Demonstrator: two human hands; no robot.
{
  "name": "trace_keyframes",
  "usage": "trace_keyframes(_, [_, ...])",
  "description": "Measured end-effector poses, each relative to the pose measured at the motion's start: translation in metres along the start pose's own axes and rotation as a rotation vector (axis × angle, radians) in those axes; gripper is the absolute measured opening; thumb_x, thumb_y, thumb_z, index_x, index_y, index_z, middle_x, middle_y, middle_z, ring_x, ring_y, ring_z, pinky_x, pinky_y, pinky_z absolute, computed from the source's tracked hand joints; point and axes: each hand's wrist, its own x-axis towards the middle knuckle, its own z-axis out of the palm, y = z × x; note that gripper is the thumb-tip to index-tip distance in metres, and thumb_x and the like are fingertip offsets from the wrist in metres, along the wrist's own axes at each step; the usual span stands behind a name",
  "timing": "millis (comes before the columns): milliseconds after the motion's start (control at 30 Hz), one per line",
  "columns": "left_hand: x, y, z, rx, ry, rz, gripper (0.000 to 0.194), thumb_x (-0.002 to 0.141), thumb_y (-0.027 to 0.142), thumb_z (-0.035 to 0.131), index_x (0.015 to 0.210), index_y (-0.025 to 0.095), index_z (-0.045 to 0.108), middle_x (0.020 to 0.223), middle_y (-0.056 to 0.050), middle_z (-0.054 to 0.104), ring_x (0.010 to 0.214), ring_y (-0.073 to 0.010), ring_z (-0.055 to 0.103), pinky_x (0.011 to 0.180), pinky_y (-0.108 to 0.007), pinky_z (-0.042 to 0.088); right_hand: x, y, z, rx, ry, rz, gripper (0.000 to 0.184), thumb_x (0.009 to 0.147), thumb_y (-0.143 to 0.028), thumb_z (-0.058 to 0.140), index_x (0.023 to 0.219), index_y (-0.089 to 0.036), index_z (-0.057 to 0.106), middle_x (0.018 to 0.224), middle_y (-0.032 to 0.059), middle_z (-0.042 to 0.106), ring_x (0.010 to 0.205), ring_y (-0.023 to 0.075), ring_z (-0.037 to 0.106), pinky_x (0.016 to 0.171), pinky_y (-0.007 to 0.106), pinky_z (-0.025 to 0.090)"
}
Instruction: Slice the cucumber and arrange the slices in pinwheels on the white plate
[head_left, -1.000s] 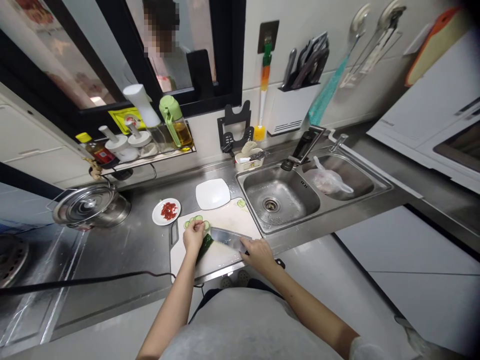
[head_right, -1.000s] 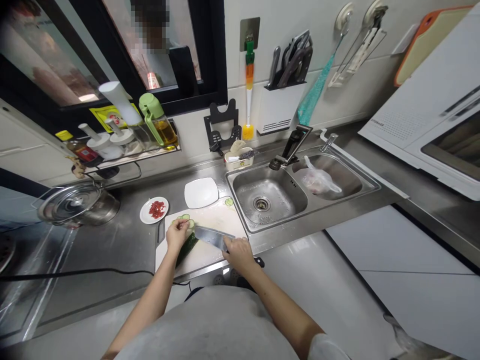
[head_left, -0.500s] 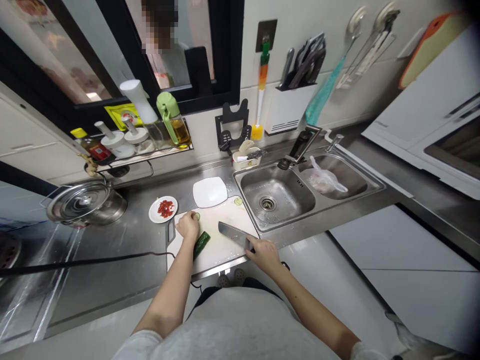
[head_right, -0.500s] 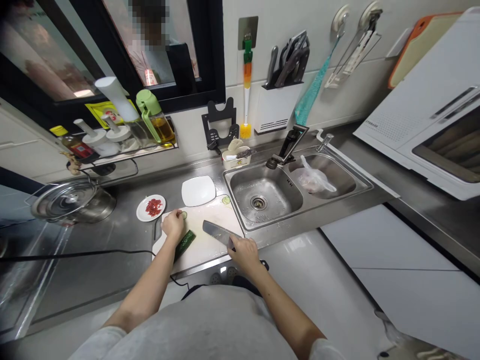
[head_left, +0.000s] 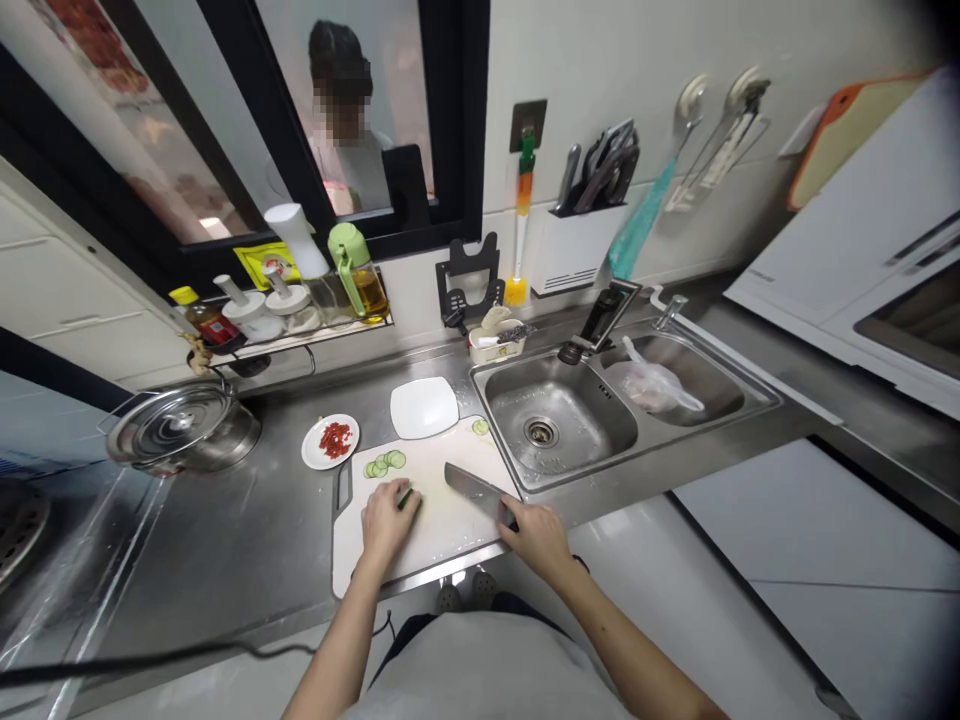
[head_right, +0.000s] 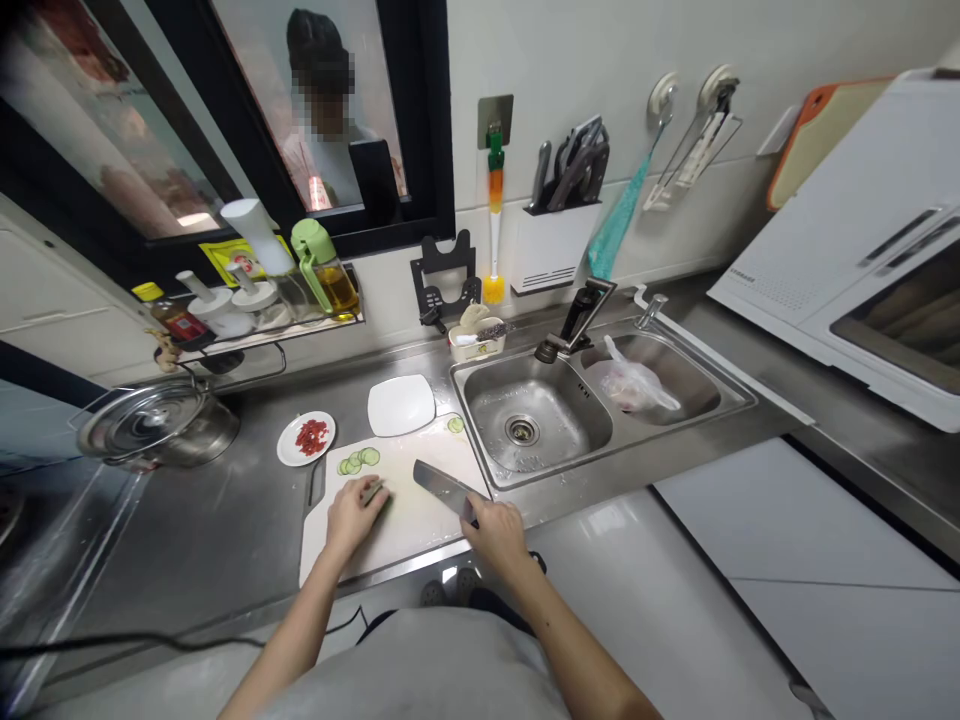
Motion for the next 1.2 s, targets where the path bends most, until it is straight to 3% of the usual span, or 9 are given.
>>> trace_keyframes(133, [-0.031, -0.011, 0.009, 0.107, -0.083, -0.028, 0.063, 0.076, 0.049, 0.062, 0.134, 0.028, 0.050, 0.122, -0.010, 0.060, 0.112, -0.0292, 0.054, 0.091, -0.040, 0.038, 0.004, -0.001, -0.002, 0.024, 0.009, -0.013, 0.032, 0.087, -0.031, 0.049, 0.115, -0.022, 0.063, 0.094, 0.0066, 0.074, 0.090, 0.0215, 0.066, 0.075, 0.027, 0.037])
trace_keyframes(267, [-0.037, -0.020, 0.016, 0.088, -0.067, -0.077, 0.055, 0.078, 0.032, 0.059, 0.133, 0.028, 0.051, 0.120, -0.009, 0.060, 0.112, -0.0277, 0.054, 0.093, -0.038, 0.039, 0.009, -0.004, 0.000, 0.019, 0.025, -0.029, 0.032, 0.088, -0.031, 0.050, 0.115, -0.021, 0.064, 0.088, 0.0063, 0.074, 0.086, 0.0218, 0.067, 0.073, 0.027, 0.038])
trace_keyframes(400, [-0.032, -0.032, 0.018, -0.094, -0.017, -0.065, 0.049, 0.079, 0.028, 0.057, 0.127, 0.026, 0.056, 0.117, -0.008, 0.062, 0.112, -0.0257, 0.055, 0.093, -0.034, 0.042, 0.014, -0.007, 0.004, 0.016, 0.035, -0.044, 0.034, 0.088, -0.031, 0.050, 0.118, -0.022, 0.064, 0.087, 0.0065, 0.074, 0.086, 0.0222, 0.068, 0.074, 0.027, 0.040])
trace_keyframes(533, [-0.025, -0.052, 0.004, -0.180, 0.107, -0.126, 0.051, 0.078, 0.033, 0.058, 0.128, 0.026, 0.056, 0.119, -0.007, 0.063, 0.113, -0.0263, 0.056, 0.097, -0.035, 0.043, 0.018, -0.008, 0.006, 0.000, 0.032, -0.050, 0.036, 0.088, -0.031, 0.051, 0.121, -0.022, 0.064, 0.093, 0.0074, 0.075, 0.089, 0.0232, 0.069, 0.076, 0.028, 0.042])
trace_keyframes(733, [-0.007, -0.084, -0.024, -0.010, 0.268, -0.435, 0.053, 0.081, 0.037, 0.054, 0.133, 0.027, 0.052, 0.118, -0.010, 0.062, 0.109, -0.0302, 0.057, 0.090, -0.038, 0.045, 0.025, -0.009, 0.012, -0.014, 0.045, -0.072, 0.036, 0.089, -0.032, 0.051, 0.122, -0.023, 0.063, 0.093, 0.0065, 0.075, 0.090, 0.0238, 0.070, 0.075, 0.028, 0.044])
trace_keyframes(867, [0.006, -0.089, -0.026, 0.061, 0.277, -0.570, 0.053, 0.083, 0.040, 0.050, 0.135, 0.028, 0.050, 0.120, -0.011, 0.060, 0.108, -0.0320, 0.057, 0.085, -0.041, 0.046, 0.028, -0.013, 0.015, -0.029, 0.044, -0.088, 0.034, 0.089, -0.034, 0.051, 0.118, -0.024, 0.065, 0.090, 0.0061, 0.075, 0.087, 0.0234, 0.070, 0.073, 0.027, 0.045])
trace_keyframes(1200, [0.028, -0.091, -0.012, 0.065, 0.221, -0.578, 0.056, 0.079, 0.042, 0.052, 0.133, 0.029, 0.051, 0.120, -0.011, 0.061, 0.107, -0.0318, 0.058, 0.083, -0.040, 0.048, 0.027, -0.005, 0.016, -0.018, 0.060, -0.065, 0.035, 0.089, -0.033, 0.048, 0.120, -0.026, 0.064, 0.092, 0.0049, 0.075, 0.088, 0.0236, 0.070, 0.073, 0.027, 0.047])
